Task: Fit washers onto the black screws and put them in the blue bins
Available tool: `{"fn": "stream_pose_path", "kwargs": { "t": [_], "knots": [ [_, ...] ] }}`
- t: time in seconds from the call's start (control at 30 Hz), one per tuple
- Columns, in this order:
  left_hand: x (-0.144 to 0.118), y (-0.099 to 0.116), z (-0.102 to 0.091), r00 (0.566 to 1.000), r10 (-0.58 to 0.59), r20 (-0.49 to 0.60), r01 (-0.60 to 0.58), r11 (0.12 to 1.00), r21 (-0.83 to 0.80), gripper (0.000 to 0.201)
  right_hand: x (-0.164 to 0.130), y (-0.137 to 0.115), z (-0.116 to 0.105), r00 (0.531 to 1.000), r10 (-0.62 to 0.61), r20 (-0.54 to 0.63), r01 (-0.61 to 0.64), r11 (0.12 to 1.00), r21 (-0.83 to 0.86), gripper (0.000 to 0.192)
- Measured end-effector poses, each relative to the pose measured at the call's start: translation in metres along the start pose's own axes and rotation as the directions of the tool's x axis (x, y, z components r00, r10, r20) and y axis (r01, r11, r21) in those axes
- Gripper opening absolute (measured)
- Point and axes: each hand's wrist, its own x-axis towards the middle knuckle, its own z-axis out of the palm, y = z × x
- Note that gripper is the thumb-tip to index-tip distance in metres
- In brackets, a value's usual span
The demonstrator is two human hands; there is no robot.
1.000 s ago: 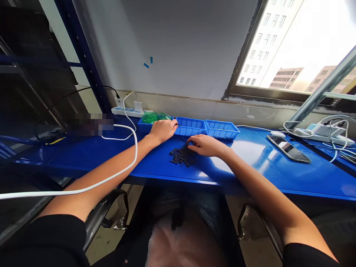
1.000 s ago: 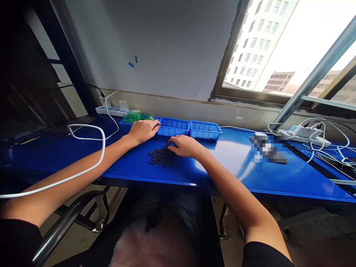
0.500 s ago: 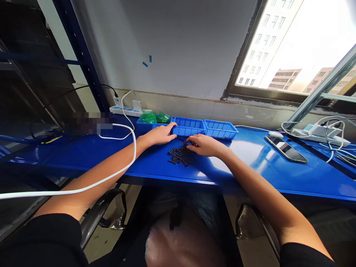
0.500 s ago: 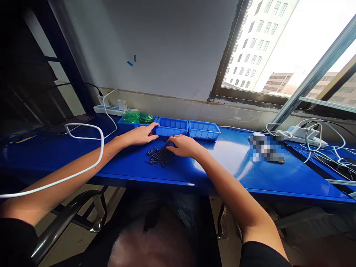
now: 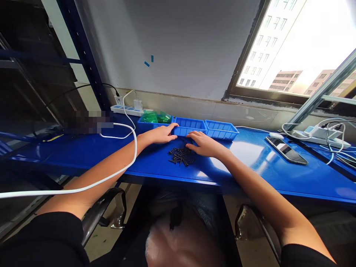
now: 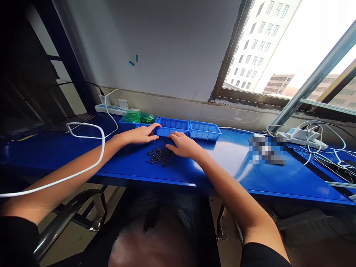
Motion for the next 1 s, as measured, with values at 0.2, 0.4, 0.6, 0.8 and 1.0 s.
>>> {"fn": "stream_pose_path", "kwargs": {
  "t": [0.2, 0.4, 0.6, 0.8, 1.0],
  "knots": [
    [-0.001, 0.0, -0.001, 1.0, 0.007, 0.013, -0.007, 1.0, 0.005, 0.058, 0.002, -0.001, 0.005, 0.995, -0.003, 0.097, 0.001, 1.0, 0.021, 0.038],
    [0.0, 0.0, -0.001, 1.0, 0.01, 0.018, -0.011, 1.0, 0.012, 0.06, 0.001, -0.003, -0.005, 0.997, -0.025, 0.073, 0.025, 1.0, 0.007, 0.032],
    [-0.001, 0.0, -0.002, 1.0, 0.011, 0.021, -0.011, 1.0, 0.009, 0.06, 0.0, -0.003, -0.007, 0.998, -0.05, -0.025, 0.051, 0.998, 0.045, 0.031],
    [-0.002, 0.002, -0.004, 1.0, 0.002, 0.027, -0.003, 1.0, 0.015, 0.061, -0.001, 0.002, -0.014, 0.999, 0.005, 0.038, -0.003, 0.999, -0.041, 0.027],
    [-0.002, 0.002, -0.004, 1.0, 0.001, 0.028, -0.001, 1.0, 0.011, 0.061, -0.001, 0.002, -0.01, 0.998, 0.037, 0.041, -0.037, 0.999, 0.017, 0.023]
  ]
}}
